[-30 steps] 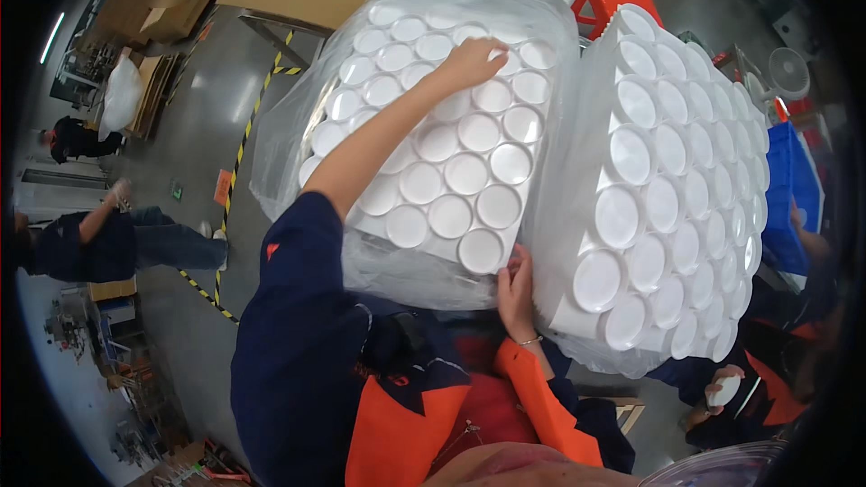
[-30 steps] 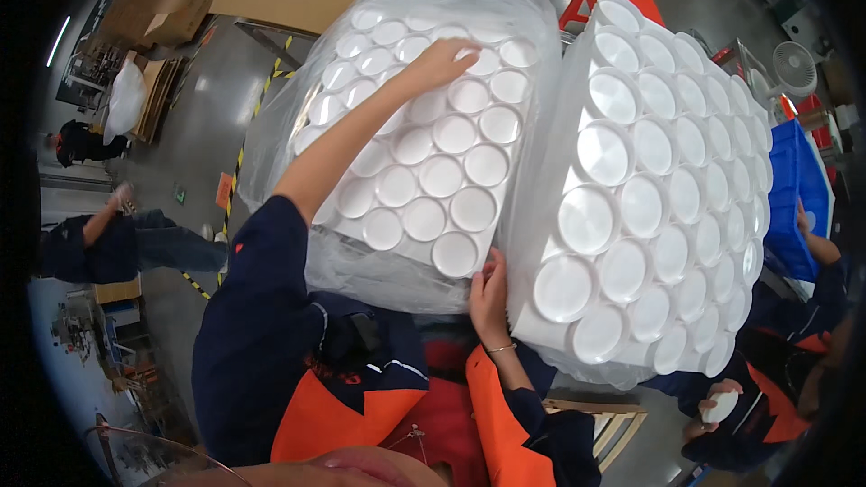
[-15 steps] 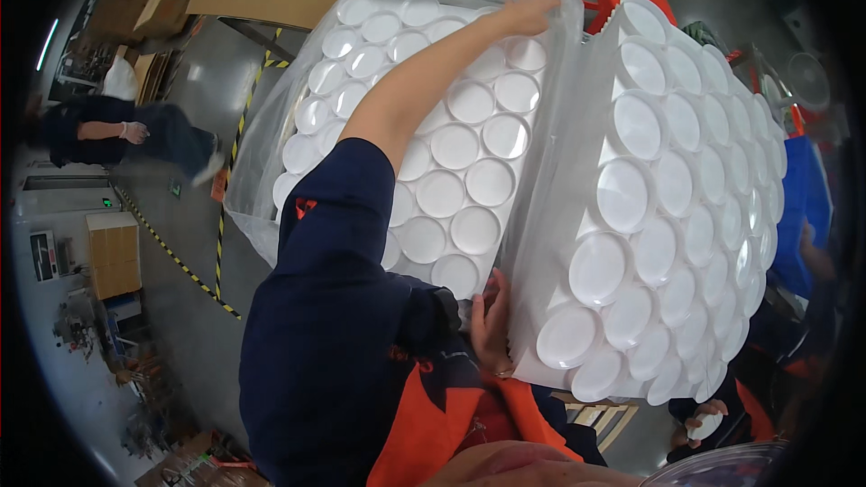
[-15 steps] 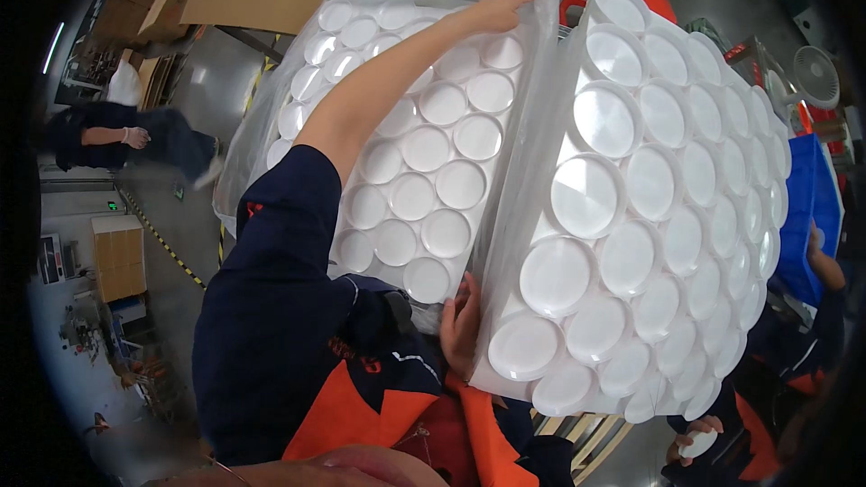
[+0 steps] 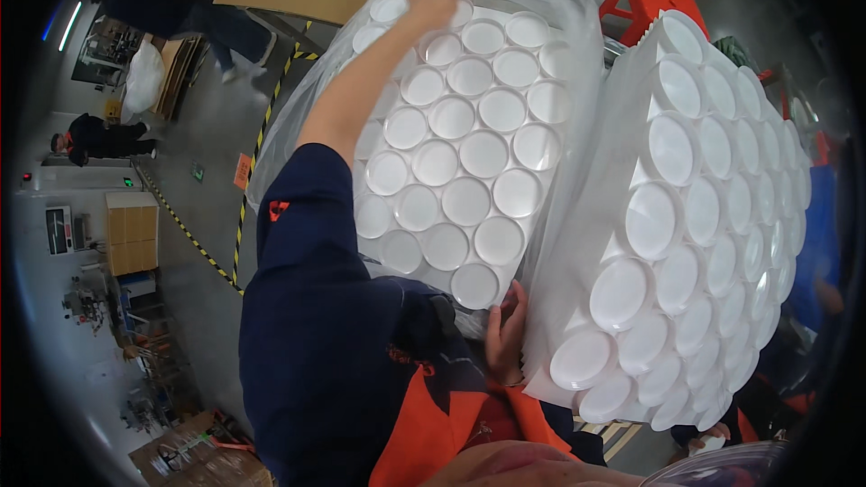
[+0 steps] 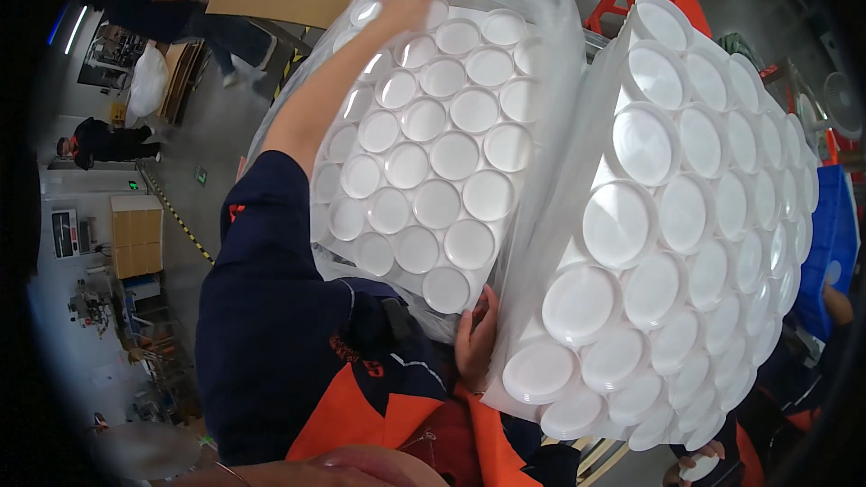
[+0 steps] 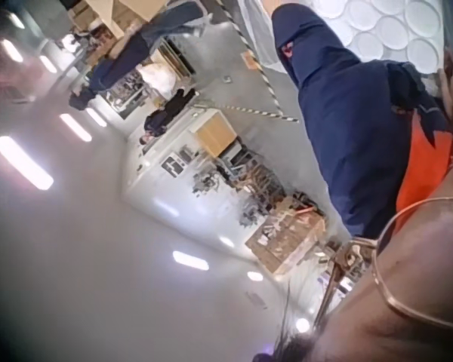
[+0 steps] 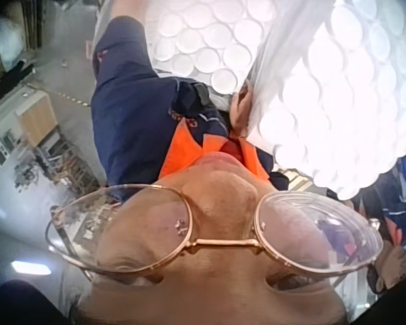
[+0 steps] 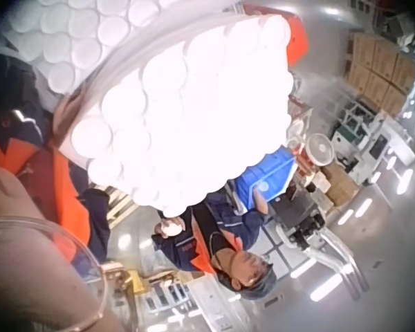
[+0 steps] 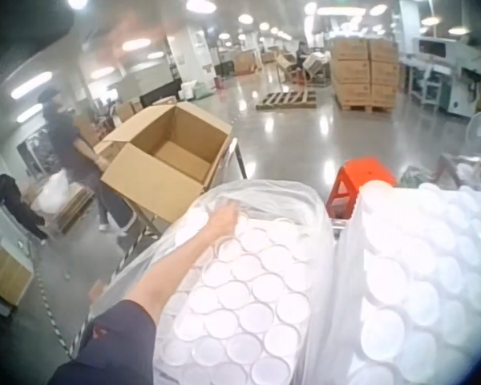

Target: Organizing and packing layers of white plastic lids separated by plastic sheets into a large lined container.

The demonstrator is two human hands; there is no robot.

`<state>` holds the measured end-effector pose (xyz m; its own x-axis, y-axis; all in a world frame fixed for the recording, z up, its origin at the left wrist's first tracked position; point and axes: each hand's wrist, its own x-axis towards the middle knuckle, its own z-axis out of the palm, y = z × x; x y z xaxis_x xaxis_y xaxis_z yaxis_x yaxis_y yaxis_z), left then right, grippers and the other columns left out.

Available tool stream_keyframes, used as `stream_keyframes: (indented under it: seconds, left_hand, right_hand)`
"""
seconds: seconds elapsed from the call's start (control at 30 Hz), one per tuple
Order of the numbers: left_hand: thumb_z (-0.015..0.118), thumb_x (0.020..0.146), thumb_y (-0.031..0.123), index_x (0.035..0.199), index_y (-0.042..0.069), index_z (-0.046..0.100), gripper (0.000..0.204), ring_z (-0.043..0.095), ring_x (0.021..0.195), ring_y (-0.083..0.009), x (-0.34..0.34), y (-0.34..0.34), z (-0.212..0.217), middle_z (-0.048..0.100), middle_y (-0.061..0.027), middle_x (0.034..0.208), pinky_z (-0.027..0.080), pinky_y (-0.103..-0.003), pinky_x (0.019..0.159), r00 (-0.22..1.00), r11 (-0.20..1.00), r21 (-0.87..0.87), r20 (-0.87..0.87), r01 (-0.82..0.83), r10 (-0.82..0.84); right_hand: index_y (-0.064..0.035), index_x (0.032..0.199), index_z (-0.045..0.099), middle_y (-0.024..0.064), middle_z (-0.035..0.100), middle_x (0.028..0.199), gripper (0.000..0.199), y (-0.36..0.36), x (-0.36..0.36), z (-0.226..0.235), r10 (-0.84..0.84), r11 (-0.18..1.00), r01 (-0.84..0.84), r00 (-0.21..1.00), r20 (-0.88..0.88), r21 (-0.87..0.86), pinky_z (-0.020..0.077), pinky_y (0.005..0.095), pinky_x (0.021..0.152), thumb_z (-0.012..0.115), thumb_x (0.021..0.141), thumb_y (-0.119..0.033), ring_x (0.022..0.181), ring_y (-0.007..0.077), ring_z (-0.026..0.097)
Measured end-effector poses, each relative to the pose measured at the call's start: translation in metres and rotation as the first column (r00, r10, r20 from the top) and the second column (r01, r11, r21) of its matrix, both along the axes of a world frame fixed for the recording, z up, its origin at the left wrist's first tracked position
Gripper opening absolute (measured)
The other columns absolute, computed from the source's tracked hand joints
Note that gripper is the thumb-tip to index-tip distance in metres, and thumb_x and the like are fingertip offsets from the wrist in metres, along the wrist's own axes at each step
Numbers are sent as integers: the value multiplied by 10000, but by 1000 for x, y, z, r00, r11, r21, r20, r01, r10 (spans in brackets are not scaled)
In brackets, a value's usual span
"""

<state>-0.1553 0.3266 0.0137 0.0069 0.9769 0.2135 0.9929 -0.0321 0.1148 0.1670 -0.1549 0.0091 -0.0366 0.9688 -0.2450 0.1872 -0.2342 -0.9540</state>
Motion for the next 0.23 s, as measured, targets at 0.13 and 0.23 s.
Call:
stream_keyframes:
  seconds: [0.13, 0.23]
  left_hand:
    - [468, 883, 211, 1319, 182, 495, 437, 336, 1340, -341, -63, 2, 7, 450, -93, 1393, 235, -739, 990, 975, 996, 3, -202, -91, 90]
    - [459, 881, 203, 1332, 190, 494, 453, 487, 1215, -354, -96, 9, 16, 517, -119, 1329, 321, -690, 969, 894, 981, 196, -439, 3, 85]
  right_hand:
    - [36, 1372, 354, 131, 493, 1125, 496, 2, 0, -2, -7, 1000, 7, 1000, 10, 22, 372, 302, 893, 478, 893, 4, 952, 209, 451]
    - [34, 1375, 352, 132, 494, 1127, 498, 2, -3, 2, -20, 999, 19, 999, -39, -32, 365, 307, 907, 481, 895, 0, 960, 206, 452]
